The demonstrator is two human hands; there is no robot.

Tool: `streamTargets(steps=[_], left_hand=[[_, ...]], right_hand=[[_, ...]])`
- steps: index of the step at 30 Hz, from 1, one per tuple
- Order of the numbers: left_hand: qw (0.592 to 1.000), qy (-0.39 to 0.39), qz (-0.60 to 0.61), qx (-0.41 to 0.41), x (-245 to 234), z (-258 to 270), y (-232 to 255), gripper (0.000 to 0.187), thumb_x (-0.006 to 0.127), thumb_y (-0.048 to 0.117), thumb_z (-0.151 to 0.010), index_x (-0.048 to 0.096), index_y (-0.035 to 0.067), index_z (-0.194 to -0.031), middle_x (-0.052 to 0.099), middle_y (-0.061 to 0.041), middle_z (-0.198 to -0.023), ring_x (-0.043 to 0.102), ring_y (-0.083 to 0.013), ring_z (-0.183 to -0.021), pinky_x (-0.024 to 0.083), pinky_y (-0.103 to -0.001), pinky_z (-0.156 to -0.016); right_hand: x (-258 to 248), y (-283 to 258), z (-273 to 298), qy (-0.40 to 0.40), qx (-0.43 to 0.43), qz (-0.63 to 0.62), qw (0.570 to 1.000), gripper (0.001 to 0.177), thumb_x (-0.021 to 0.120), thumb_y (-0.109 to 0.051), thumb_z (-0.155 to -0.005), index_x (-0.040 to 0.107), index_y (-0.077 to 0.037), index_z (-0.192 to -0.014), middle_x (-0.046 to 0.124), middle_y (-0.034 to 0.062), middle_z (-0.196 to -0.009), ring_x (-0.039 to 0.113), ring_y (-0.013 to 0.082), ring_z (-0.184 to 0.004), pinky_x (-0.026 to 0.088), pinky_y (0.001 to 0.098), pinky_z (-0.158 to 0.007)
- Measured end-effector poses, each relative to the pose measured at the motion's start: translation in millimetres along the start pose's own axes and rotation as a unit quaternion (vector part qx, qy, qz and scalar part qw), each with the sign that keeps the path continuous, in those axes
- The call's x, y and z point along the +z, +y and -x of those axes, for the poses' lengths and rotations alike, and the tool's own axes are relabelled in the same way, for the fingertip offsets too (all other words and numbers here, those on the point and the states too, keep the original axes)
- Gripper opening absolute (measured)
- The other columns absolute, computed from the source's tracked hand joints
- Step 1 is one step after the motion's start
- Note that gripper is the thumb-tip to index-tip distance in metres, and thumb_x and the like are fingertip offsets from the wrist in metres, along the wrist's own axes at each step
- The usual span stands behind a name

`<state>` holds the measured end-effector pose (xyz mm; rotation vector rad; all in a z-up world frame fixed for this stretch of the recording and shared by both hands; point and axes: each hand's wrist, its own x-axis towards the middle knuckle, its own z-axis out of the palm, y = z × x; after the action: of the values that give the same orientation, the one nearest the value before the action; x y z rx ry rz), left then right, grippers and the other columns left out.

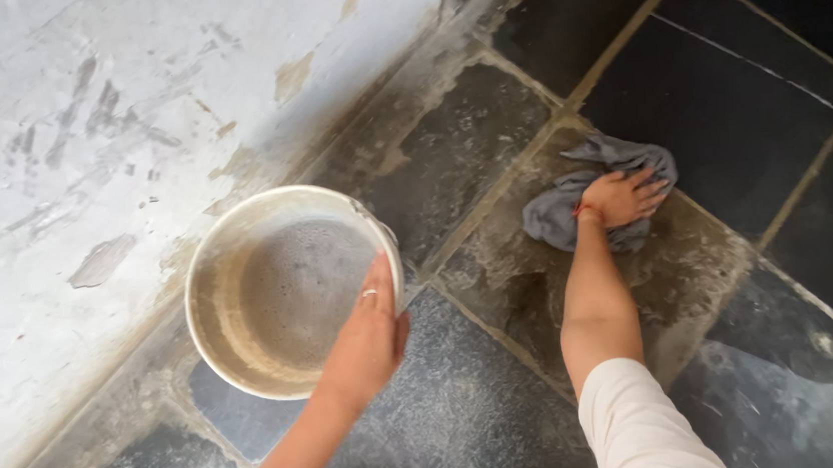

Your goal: The person cleans a dark-tiled floor by hand using a damp cloth. The person repeatedly wrings the cloth in a white bucket of soapy water, scrubs individual floor tiles and along the baseboard, and moves the bucket as they progress across the room.

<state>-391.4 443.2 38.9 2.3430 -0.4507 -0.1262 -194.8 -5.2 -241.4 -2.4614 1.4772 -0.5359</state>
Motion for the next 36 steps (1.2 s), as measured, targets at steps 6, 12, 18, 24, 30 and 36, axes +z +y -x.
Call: streamTargets(steps=[6, 12, 18, 24, 30, 36], left_hand=[[1.000, 0.003, 0.029, -0.005, 1.3, -2.6, 1.1, 0.081, 0.058, -0.001, -0.090, 0.011, -0.013, -0.155, 0.029, -0.038, -0.158, 0.034, -0.0476, -0.145, 0.033, -0.046, -0.118], [0.999, -0.001, 0.025, -0.029, 4.2, -0.8, -3.3, 0.081, 0.061, 0.002, -0.091, 0.012, -0.011, -0.155, 0.030, -0.037, -0.157, 0.035, -0.0488, -0.145, 0.034, -0.046, -0.118], [1.000, 0.020, 0.004, -0.003, 9.1, 1.2, -10.1, 0.082, 0.061, 0.002, -0.088, 0.016, -0.009, -0.156, 0.033, -0.039, -0.154, 0.037, -0.0498, -0.144, 0.033, -0.047, -0.119], [0.998, 0.010, -0.051, -0.028, 4.7, 7.9, -10.1, 0.077, 0.058, 0.016, -0.099, 0.017, -0.009, -0.159, 0.032, -0.035, -0.157, 0.035, -0.0474, -0.147, 0.031, -0.048, -0.123], [0.938, 0.079, -0.334, -0.049, 61.8, 16.0, 34.8, 0.084, 0.059, 0.025, -0.098, 0.018, -0.008, -0.163, 0.022, -0.024, -0.172, 0.020, -0.0341, -0.161, 0.011, -0.068, -0.124], [0.947, 0.011, -0.311, 0.076, 201.3, 2.1, 62.2, 0.077, 0.055, 0.019, -0.106, 0.017, 0.000, -0.170, 0.019, -0.015, -0.179, 0.017, -0.0277, -0.167, 0.006, -0.064, -0.129]], right_hand=[[52.2, -122.1, 41.0, -0.144, -0.327, -0.127, 0.925, 0.076, 0.057, -0.041, -0.096, 0.035, 0.001, -0.156, 0.030, 0.0268, -0.162, 0.023, 0.0439, -0.152, 0.013, 0.0507, -0.124], [16.6, -196.4, 250.2, -0.271, -0.689, -0.178, 0.648, 0.062, 0.064, -0.014, -0.080, 0.063, -0.007, -0.141, 0.060, 0.0150, -0.146, 0.048, 0.0376, -0.140, 0.034, 0.0520, -0.121], [-54.9, -100.8, 281.9, -0.269, -0.701, -0.061, 0.658, 0.022, 0.065, -0.033, -0.088, 0.074, -0.026, -0.107, 0.042, 0.0059, -0.165, 0.037, 0.0338, -0.152, 0.030, 0.0575, -0.123], [-79.3, 69.9, 115.1, -0.122, -0.477, -0.028, 0.870, 0.045, 0.062, -0.026, -0.091, 0.066, -0.026, -0.135, 0.046, 0.0070, -0.159, 0.034, 0.0409, -0.149, 0.026, 0.0711, -0.114], [-166.9, 320.8, -1.6, 0.003, -0.172, 0.085, 0.981, 0.050, 0.056, -0.026, -0.093, 0.061, -0.027, -0.143, 0.042, 0.0094, -0.163, 0.032, 0.0418, -0.150, 0.023, 0.0660, -0.115], [-186.5, 372.1, 81.0, 0.134, -0.057, 0.069, 0.987, 0.055, 0.051, -0.024, -0.098, 0.053, -0.019, -0.153, 0.041, 0.0156, -0.163, 0.033, 0.0386, -0.149, 0.026, 0.0533, -0.123]])
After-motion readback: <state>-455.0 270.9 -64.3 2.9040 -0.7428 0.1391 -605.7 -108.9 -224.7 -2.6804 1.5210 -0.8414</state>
